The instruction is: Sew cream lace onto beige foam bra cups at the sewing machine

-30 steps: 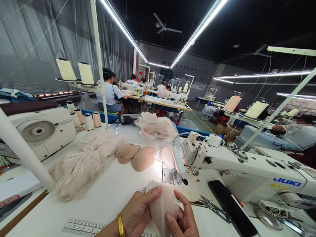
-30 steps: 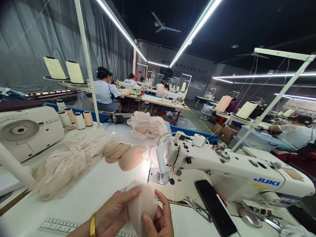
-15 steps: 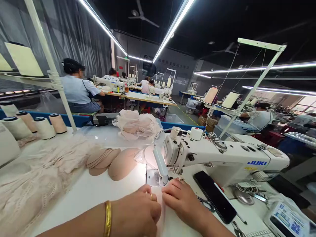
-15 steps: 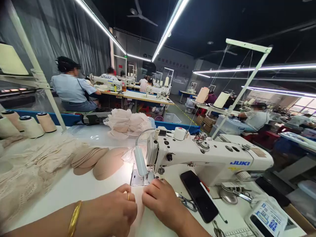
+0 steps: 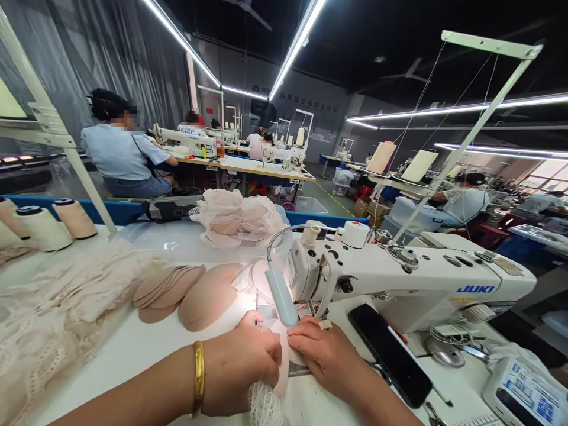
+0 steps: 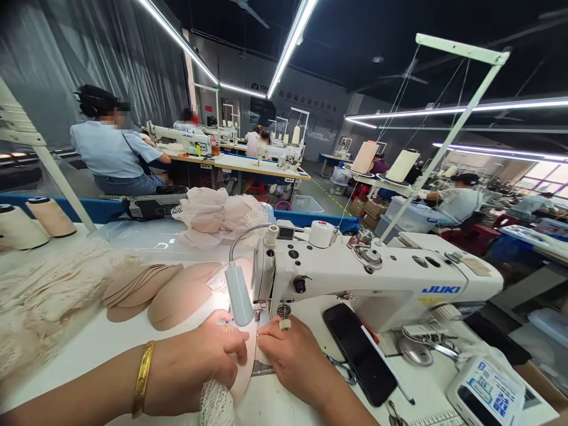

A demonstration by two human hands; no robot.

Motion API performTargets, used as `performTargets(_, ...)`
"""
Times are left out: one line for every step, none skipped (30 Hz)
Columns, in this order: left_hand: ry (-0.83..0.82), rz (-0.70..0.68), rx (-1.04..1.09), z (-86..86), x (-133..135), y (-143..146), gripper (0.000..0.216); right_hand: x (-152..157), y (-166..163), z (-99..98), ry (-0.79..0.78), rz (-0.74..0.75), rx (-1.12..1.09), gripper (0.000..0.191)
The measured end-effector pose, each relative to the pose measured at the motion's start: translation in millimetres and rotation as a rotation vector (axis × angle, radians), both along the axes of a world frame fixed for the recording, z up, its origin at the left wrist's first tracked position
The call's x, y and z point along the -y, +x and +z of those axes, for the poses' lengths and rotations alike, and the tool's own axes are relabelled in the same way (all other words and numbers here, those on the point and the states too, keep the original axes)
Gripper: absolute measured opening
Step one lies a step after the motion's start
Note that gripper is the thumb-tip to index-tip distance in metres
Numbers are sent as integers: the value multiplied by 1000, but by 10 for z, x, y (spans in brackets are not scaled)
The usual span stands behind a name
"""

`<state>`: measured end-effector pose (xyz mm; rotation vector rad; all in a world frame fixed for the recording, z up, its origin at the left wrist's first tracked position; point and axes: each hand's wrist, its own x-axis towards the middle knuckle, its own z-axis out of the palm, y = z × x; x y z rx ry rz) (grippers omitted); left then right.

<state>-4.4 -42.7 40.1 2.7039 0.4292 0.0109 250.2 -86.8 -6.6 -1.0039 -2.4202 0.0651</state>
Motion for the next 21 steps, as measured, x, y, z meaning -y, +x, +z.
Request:
performTargets(1, 3, -1, 11, -2, 5, 18, -12, 4, -18, -3, -11, 19, 37)
performTargets(2, 4, -3, 21, -5, 10, 18, -22, 9, -36, -5, -26, 38, 37)
performTargets(7, 5, -4, 27, -11, 14, 18, -30, 15, -52, -6, -42, 58, 36)
performTargets(14, 4, -5, 30, -17, 17, 19, -35, 21, -66, -7, -55, 74, 36)
performTargets(21, 3, -4, 29, -24, 20, 20, -38, 27, -75, -8, -67, 85, 36)
performTargets(30, 1, -1, 24, -31, 22, 21, -39, 33, -80, -11, -73, 91, 36)
performTargets(38, -2, 5, 17, -36, 23, 22, -37, 37, -81, -16, -81, 95, 36)
performTargets(45, -2, 14, 7, -39, 22, 21, -34, 41, -79, -20, -90, 98, 36)
performTargets(51, -3, 27, -4, -42, 21, 19, -29, 44, -75, -24, -102, 104, 36)
performTargets(53, -4, 43, -17, -44, 18, 17, -24, 47, -69, -30, -117, 112, 36)
performTargets(54, -5, 61, -30, -45, 15, 14, -19, 50, -65, -36, -129, 122, 36)
performTargets(53, -7, 80, -45, -47, 11, 12, -14, 52, -62, -40, -136, 132, 36)
performTargets(50, -9, 99, -59, -50, 7, 10, -11, 54, -62, -44, -139, 140, 36)
performTargets(48, -11, 115, -74, -54, 3, 8, -9, 56, -66, -46, -137, 146, 36)
performTargets(47, -13, 127, -87, -58, 0, 6, -9, 58, -72, -47, -134, 148, 36)
performTargets(47, -14, 135, -99, -63, -3, 6, -9, 60, -79, -46, -131, 148, 36)
performTargets(51, -16, 136, -109, -67, -6, 6, -11, 62, -86, -45, -129, 145, 36)
performTargets(56, -17, 136, -117, -72, -8, 6, -12, 63, -91, -48, -129, 143, 36)
performTargets(61, -19, 134, -123, -77, -9, 7, -13, 65, -92, -51, -130, 141, 37)
performTargets(67, -20, 131, -127, -84, -11, 10, -12, 67, -90, -56, -130, 139, 37)
performTargets(73, -22, 129, -130, -92, -12, 14, -11, 69, -84, -63, -133, 139, 38)
